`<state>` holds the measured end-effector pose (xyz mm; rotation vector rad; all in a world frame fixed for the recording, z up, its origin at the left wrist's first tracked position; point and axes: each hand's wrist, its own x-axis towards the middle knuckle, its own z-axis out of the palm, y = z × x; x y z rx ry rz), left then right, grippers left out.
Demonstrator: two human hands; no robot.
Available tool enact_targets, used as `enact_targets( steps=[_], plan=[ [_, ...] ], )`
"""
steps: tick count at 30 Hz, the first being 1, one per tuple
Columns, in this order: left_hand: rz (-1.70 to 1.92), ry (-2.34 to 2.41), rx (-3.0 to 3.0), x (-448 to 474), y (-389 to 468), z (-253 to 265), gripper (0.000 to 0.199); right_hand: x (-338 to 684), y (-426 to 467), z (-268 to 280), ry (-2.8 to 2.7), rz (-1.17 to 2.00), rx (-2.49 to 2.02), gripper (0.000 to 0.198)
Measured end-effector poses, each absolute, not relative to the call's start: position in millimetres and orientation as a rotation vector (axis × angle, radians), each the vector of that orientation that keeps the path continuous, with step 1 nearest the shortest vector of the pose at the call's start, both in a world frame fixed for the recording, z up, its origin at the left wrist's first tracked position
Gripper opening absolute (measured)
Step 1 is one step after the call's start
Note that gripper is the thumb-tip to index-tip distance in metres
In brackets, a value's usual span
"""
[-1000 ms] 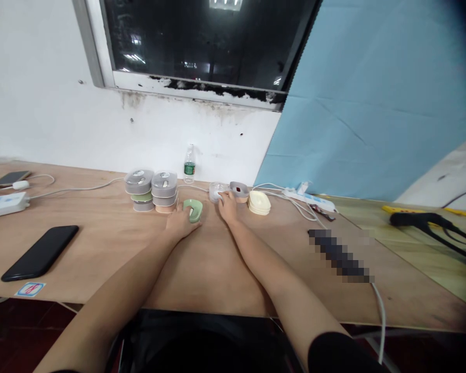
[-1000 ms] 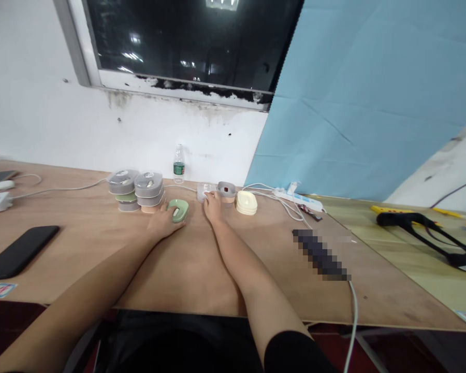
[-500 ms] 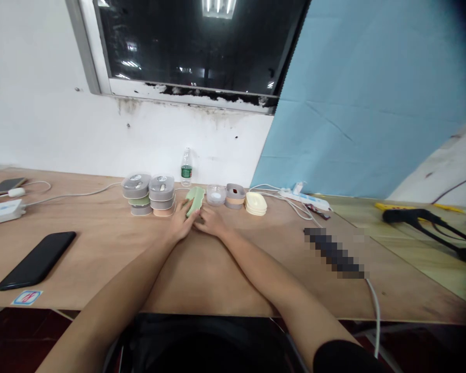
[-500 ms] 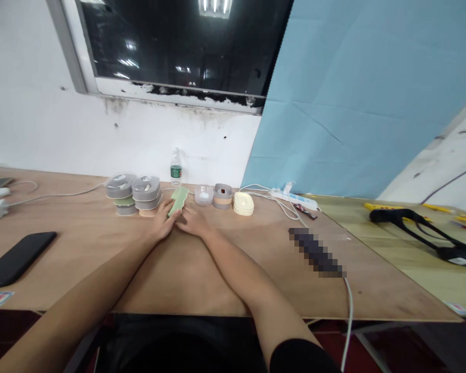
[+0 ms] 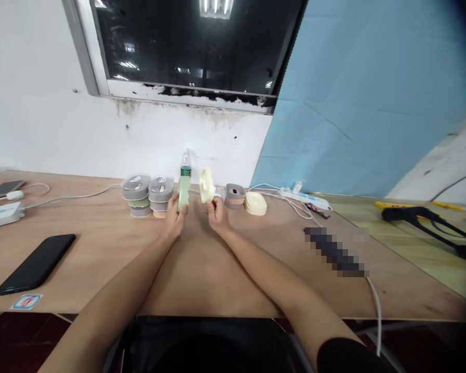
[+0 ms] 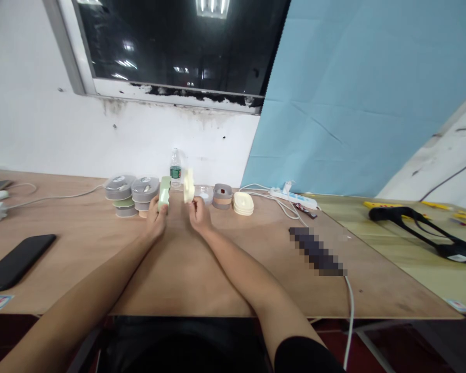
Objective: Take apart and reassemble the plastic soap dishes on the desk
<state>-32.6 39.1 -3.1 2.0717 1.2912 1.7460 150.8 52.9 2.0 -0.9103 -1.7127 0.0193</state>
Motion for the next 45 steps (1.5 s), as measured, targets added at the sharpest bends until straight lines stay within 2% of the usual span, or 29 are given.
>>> enact_targets(
  steps=[6,14,27,45],
  plan=[
    [1.506,1.26,2.257,-29.6,30.2,0.6,0.046,236.6,86.6,21.9,-1.373,-0.229,-1.05,0.025],
    [1.302,1.209,2.369,-26.2,25.4,0.8,0.041,347.3,76.2,-1.2,-1.057,-0.463,-1.401,0.025],
    [1.311,1.222,2.342,-27.7,27.5,-0.7,0.041,345.6,86.3,-12.4,-1.231,-0.286,-1.638,0.022],
    [1.242,1.22,2.336,-27.4,22.1,3.0,0.041,347.1,83.6,-21.5,-1.354,-0.249,-1.729,0.022]
  ],
)
